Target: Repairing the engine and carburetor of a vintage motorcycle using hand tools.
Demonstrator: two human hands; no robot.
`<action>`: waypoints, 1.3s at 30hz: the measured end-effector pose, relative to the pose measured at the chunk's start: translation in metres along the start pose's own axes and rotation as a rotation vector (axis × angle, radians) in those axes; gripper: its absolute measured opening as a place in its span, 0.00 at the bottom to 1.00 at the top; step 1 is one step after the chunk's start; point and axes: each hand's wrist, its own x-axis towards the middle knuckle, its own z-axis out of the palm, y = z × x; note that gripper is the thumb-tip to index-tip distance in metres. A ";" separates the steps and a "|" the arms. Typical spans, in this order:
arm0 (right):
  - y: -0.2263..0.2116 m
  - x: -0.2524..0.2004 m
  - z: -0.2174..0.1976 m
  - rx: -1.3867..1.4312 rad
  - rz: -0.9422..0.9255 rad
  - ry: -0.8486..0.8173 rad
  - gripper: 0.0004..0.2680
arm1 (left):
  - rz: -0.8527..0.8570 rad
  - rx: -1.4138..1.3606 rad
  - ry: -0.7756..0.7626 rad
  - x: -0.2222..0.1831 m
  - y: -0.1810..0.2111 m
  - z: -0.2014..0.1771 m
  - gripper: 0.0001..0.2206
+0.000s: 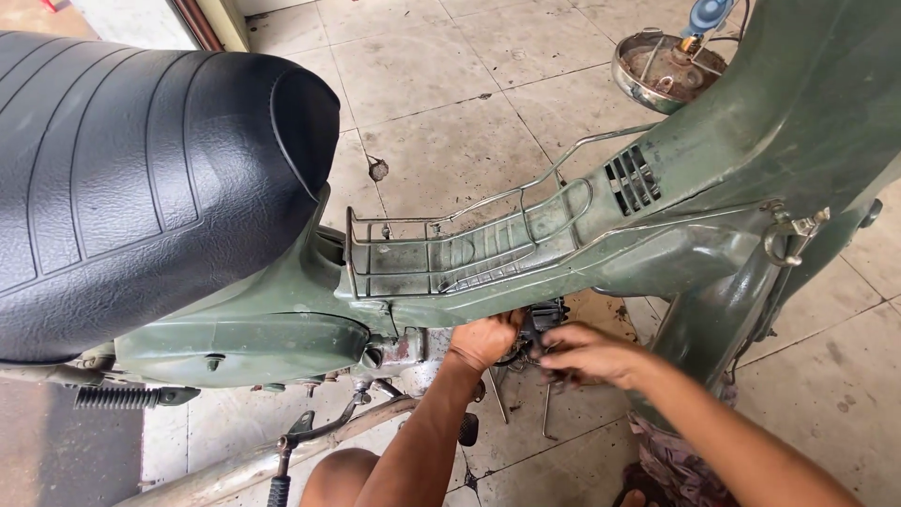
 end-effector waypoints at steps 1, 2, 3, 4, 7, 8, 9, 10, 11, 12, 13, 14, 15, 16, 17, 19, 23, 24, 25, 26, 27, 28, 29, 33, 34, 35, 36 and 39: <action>-0.001 -0.004 -0.010 -0.075 -0.010 0.028 0.13 | 0.020 0.016 0.025 0.004 -0.002 0.000 0.06; -0.002 -0.009 -0.021 -0.151 -0.020 0.056 0.13 | 0.039 0.031 0.052 0.008 -0.003 0.000 0.05; 0.006 -0.006 -0.031 -0.150 -0.016 0.057 0.13 | 0.038 0.027 0.051 0.008 -0.001 0.001 0.05; 0.013 -0.002 -0.041 -0.140 -0.065 0.089 0.12 | 0.037 0.024 0.050 0.008 -0.001 0.002 0.05; 0.016 0.001 -0.056 -0.137 -0.128 0.142 0.12 | 0.039 0.012 0.039 0.011 0.001 0.006 0.05; 0.015 0.000 -0.059 -0.147 -0.144 0.162 0.13 | 0.040 0.007 0.032 0.012 0.002 0.008 0.06; 0.020 0.004 -0.061 -0.142 -0.142 0.164 0.13 | 0.044 0.003 0.029 0.010 0.003 0.009 0.06; 0.023 0.009 -0.063 -0.125 -0.177 0.159 0.13 | 0.045 -0.001 0.024 0.008 0.003 0.009 0.06; 0.027 0.013 -0.066 -0.107 -0.212 0.155 0.13 | 0.046 -0.005 0.019 0.007 0.003 0.010 0.06; 0.024 0.011 -0.062 -0.104 -0.211 0.156 0.13 | 0.049 -0.006 0.018 0.007 0.004 0.011 0.06; 0.021 0.010 -0.059 -0.094 -0.228 0.165 0.12 | 0.049 -0.010 0.012 0.006 0.004 0.012 0.06; 0.019 0.008 -0.055 -0.084 -0.243 0.173 0.12 | 0.048 -0.013 0.006 0.005 0.004 0.012 0.06; 0.019 0.010 -0.058 -0.080 -0.242 0.173 0.12 | 0.050 -0.015 0.003 0.004 0.004 0.013 0.06; 0.019 0.012 -0.060 -0.101 -0.264 0.182 0.12 | 0.047 -0.017 -0.004 0.003 0.004 0.014 0.06; 0.019 0.013 -0.062 -0.123 -0.285 0.190 0.12 | 0.045 -0.020 -0.011 0.002 0.004 0.015 0.06; 0.014 0.007 -0.056 -0.103 -0.257 0.172 0.12 | 0.042 -0.023 -0.019 0.001 0.005 0.016 0.06; 0.009 0.003 -0.060 -0.093 -0.193 0.097 0.12 | 0.031 -0.024 -0.031 0.002 0.005 0.019 0.06; 0.007 0.002 -0.061 -0.094 -0.192 0.096 0.12 | 0.030 -0.024 -0.031 0.002 0.005 0.020 0.06; 0.005 0.001 -0.061 -0.090 -0.198 0.095 0.13 | 0.026 -0.025 -0.036 0.003 0.005 0.021 0.06; 0.004 0.000 -0.061 -0.085 -0.203 0.095 0.13 | 0.022 -0.028 -0.041 0.003 0.005 0.022 0.06; 0.005 0.000 -0.062 -0.085 -0.202 0.094 0.13 | 0.020 -0.028 -0.043 0.002 0.006 0.022 0.06; 0.004 0.001 -0.063 -0.090 -0.201 0.099 0.13 | 0.016 -0.029 -0.046 0.003 0.006 0.023 0.06; 0.004 0.001 -0.064 -0.094 -0.199 0.104 0.13 | 0.011 -0.030 -0.050 0.003 0.006 0.024 0.06; 0.015 0.014 -0.074 -0.101 -0.218 0.098 0.12 | -0.003 -0.031 -0.059 0.002 0.006 0.025 0.07; 0.022 0.022 -0.079 -0.106 -0.228 0.130 0.12 | -0.005 -0.033 -0.062 0.003 0.007 0.026 0.07; 0.029 0.030 -0.084 -0.111 -0.238 0.161 0.11 | -0.006 -0.034 -0.065 0.003 0.007 0.026 0.07; 0.026 0.029 -0.078 -0.109 -0.238 0.162 0.11 | -0.005 -0.035 -0.065 0.003 0.007 0.027 0.07; 0.013 0.020 -0.038 -0.051 -0.111 0.128 0.12 | -0.013 -0.041 -0.077 -0.001 0.006 0.028 0.07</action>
